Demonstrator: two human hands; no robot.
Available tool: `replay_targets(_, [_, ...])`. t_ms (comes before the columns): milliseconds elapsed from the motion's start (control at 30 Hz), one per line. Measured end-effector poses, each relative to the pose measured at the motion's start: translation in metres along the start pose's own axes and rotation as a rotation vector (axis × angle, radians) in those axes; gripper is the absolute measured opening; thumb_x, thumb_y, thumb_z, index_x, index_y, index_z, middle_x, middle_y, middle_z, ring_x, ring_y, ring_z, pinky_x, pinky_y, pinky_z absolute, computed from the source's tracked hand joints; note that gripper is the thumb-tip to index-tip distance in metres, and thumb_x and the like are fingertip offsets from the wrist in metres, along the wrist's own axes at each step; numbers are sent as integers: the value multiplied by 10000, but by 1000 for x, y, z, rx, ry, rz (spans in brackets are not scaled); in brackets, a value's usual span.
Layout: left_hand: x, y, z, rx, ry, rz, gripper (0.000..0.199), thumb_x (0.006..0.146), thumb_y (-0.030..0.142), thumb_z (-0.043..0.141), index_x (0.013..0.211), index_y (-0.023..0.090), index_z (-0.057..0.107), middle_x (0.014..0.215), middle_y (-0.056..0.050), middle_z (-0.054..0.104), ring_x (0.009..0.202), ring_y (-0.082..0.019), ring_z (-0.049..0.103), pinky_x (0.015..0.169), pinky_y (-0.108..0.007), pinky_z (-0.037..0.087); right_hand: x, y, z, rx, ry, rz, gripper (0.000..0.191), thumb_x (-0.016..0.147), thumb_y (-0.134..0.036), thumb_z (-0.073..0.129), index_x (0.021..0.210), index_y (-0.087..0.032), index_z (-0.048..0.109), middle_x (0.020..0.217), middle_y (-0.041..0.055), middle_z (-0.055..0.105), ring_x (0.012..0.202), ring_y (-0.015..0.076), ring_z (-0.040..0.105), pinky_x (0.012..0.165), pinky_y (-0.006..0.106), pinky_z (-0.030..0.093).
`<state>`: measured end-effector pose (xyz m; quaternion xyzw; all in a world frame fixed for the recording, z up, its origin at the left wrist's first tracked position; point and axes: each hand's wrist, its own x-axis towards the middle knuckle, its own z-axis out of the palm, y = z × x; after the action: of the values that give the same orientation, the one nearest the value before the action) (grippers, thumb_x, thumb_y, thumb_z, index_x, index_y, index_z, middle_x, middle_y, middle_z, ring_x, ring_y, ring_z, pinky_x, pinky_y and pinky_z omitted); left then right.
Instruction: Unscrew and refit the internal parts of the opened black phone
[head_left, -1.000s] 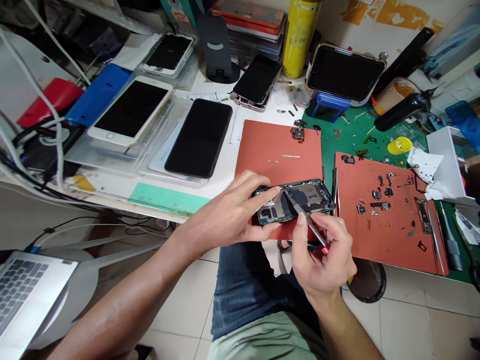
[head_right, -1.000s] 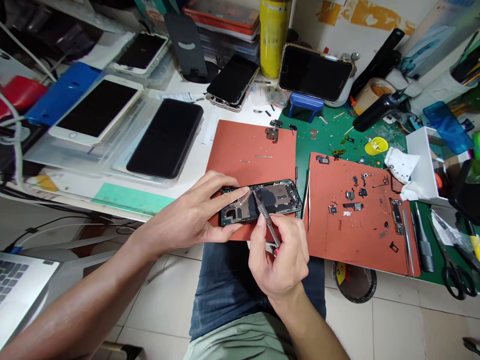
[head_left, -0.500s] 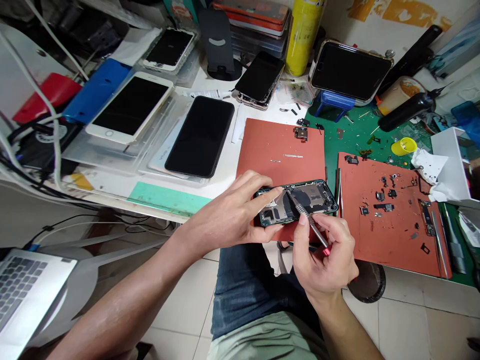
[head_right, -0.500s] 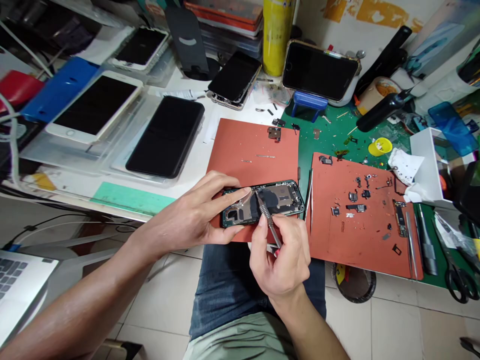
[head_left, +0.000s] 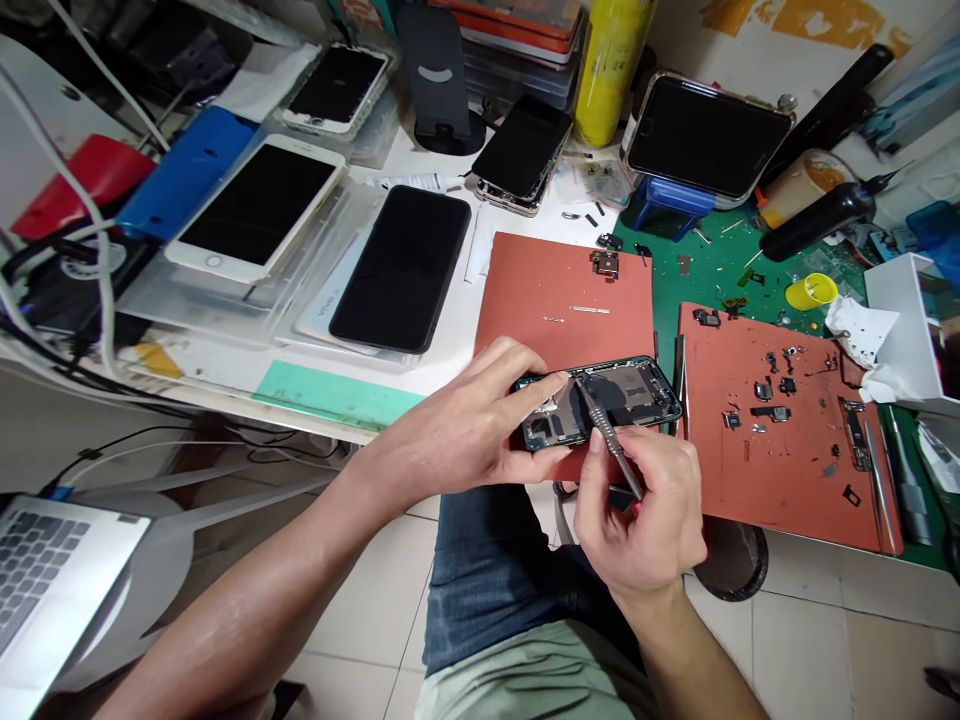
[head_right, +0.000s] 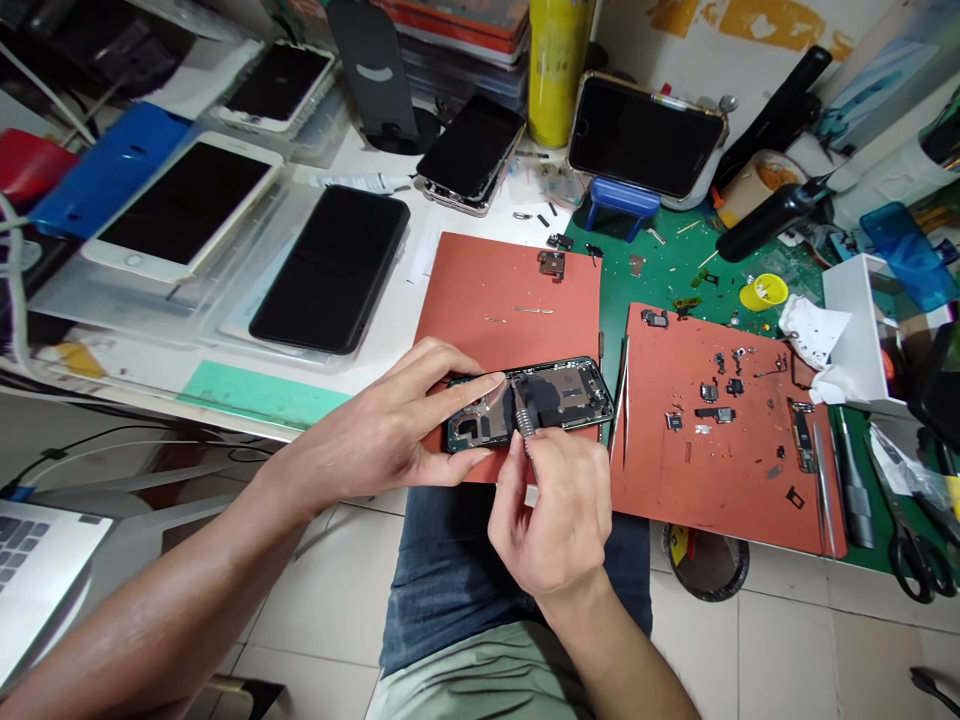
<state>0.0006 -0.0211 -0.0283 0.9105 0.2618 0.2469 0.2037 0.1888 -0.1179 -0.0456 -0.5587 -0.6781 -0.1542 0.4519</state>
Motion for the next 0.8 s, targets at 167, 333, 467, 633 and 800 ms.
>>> replay_targets(167, [0, 0, 2, 18, 20, 18, 391, 1077, 397, 675, 1362, 130, 663, 1144, -142, 663, 1054, -288, 607, 899, -453, 592, 1, 0, 0, -56, -22, -57, 338, 947, -40, 793, 1239, -128, 647, 864, 78, 736, 702, 195, 664, 646, 344, 534])
replay_targets(333, [-1, -1, 3, 40, 30, 32, 405, 1079, 420, 671, 1337, 108, 667, 1133, -149, 662, 1026, -284, 591, 881, -451, 590, -1, 1, 1, -58, -17, -75, 260, 998, -106, 767, 1234, -135, 660, 749, 31, 677, 621, 181, 602, 590, 334, 481])
replay_targets(467, [0, 0, 3, 31, 33, 25, 386, 1075, 415, 676, 1309, 108, 681, 1131, -149, 668, 1035, -288, 598, 895, -454, 589, -3, 0, 3, -30, 14, -28, 319, 954, -27, 753, 1249, -112, 665, 845, 92, 731, 675, 204, 650, 614, 354, 509])
replay_targets(633, [0, 0, 3, 30, 32, 19, 409, 1069, 425, 685, 1320, 102, 685, 1116, -147, 662, 1028, -291, 598, 889, -457, 592, -8, 1, 4, -10, 18, -4, 367, 937, -5, 768, 1283, -86, 675, 855, 101, 745, 668, 205, 680, 599, 346, 542])
replay_targets(800, [0, 0, 2, 37, 32, 24, 421, 1076, 436, 675, 1314, 90, 691, 1121, -152, 661, 1030, -293, 592, 889, -457, 593, -10, 2, 5, -16, 37, 18, 426, 925, -9, 779, 1322, -127, 679, 881, 80, 753, 687, 204, 691, 614, 343, 562])
